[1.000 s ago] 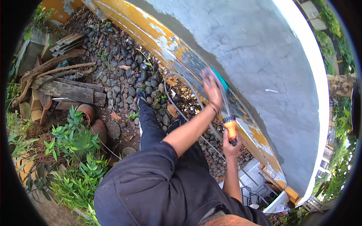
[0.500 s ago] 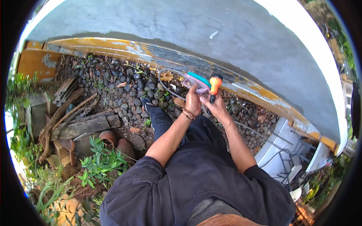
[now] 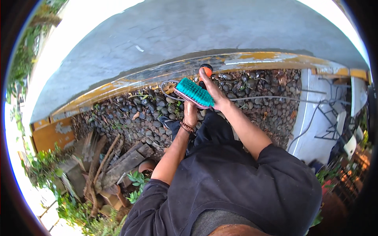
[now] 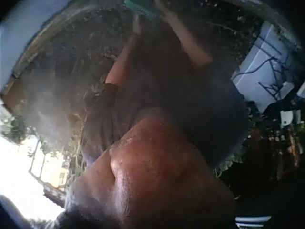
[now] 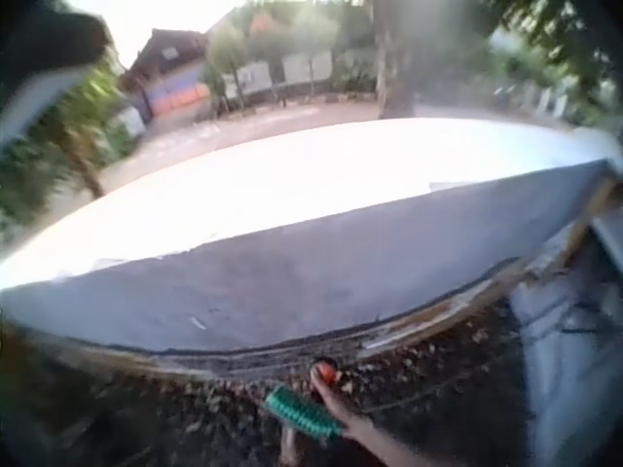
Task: Washing and scrubbing an exterior wall using a water hose and a scrub brush.
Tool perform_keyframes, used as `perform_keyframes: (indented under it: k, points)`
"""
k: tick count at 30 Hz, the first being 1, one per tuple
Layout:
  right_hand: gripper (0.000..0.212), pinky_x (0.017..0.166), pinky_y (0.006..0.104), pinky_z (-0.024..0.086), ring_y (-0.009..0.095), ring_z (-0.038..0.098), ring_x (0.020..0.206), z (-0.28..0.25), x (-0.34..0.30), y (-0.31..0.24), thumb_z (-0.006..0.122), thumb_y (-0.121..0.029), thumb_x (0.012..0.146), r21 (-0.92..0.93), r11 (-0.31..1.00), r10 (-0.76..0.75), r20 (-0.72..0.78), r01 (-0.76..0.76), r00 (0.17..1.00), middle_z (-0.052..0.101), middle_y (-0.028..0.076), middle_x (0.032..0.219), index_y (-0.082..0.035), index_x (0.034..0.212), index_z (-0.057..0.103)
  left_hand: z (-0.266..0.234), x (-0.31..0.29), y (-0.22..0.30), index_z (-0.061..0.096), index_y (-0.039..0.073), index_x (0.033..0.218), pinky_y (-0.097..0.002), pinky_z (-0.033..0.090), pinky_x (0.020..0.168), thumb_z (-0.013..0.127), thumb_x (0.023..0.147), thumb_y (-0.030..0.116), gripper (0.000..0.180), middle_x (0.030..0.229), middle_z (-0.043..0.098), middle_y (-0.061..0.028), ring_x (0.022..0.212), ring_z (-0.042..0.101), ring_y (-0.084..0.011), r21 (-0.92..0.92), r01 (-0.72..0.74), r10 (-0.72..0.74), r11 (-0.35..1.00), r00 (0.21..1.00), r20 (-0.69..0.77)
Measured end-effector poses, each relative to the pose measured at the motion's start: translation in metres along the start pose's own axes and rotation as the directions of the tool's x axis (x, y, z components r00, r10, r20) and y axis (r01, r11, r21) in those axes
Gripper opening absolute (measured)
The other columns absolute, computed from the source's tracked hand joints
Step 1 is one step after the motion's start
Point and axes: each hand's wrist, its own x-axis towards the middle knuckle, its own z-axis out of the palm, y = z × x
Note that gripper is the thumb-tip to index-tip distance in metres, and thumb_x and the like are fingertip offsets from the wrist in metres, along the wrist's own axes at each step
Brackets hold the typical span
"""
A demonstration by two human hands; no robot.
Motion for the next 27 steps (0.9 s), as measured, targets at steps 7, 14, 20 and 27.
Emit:
perform_keyframes:
  k: [7,14,20,27]
  points:
    - [0.042,0.066,0.0318,0.053,0.013,0.062,0.071,-0.033,-0.006,0.012,0.062,-0.052,0.099,0.467,0.879,-0.054,-0.111,0.1,0.992,0.061,0.002,0.081,-0.011,0.095,0.062,0.007,0.029,0.003,0.058,-0.004,0.123,-0.0457,0.046,0.099,0.04,0.102,0.028,0.043,0.124,0.063,-0.0242,0.113,0.059,-0.0402,0.482,-0.179,0.056,0.857,0.965,0.258]
    - [0.03,0.082,0.0327,0.05,0.016,0.059,0.095,-0.046,-0.02,0.036,0.064,-0.035,0.101,-0.015,0.877,-0.415,-0.527,0.481,0.742,0.058,0.004,0.109,-0.011,0.117,0.057,0.037,0.04,0.017,0.062,-0.005,0.116,-0.0402,0.051,0.085,0.034,0.104,0.036,0.051,0.108,0.068,-0.0173,0.098,0.064,-0.0277,0.52,-0.079,0.0,0.85,0.989,0.15]
    - [0.049,0.09,0.0439,0.051,0.035,0.063,0.097,-0.076,-0.066,0.003,0.067,-0.036,0.098,-0.491,0.734,-0.573,-0.078,0.469,0.816,0.062,0.018,0.101,0.001,0.128,0.055,0.061,0.052,0.023,0.062,-0.004,0.119,-0.0406,0.051,0.083,0.036,0.104,0.035,0.049,0.107,0.068,-0.0167,0.097,0.064,-0.0283,0.532,-0.032,-0.135,0.846,0.953,0.271]
    - [0.044,0.061,0.0305,0.053,0.012,0.064,0.07,-0.109,-0.076,0.005,0.063,-0.04,0.096,0.119,0.908,-0.369,-0.228,0.402,0.901,0.068,0.006,0.094,0.0,0.115,0.062,0.1,0.055,0.036,0.058,0.002,0.112,-0.0322,0.049,0.078,0.048,0.109,0.036,0.035,0.096,0.063,-0.0032,0.085,0.059,-0.0177,0.286,-0.146,0.027,0.947,0.924,0.382]
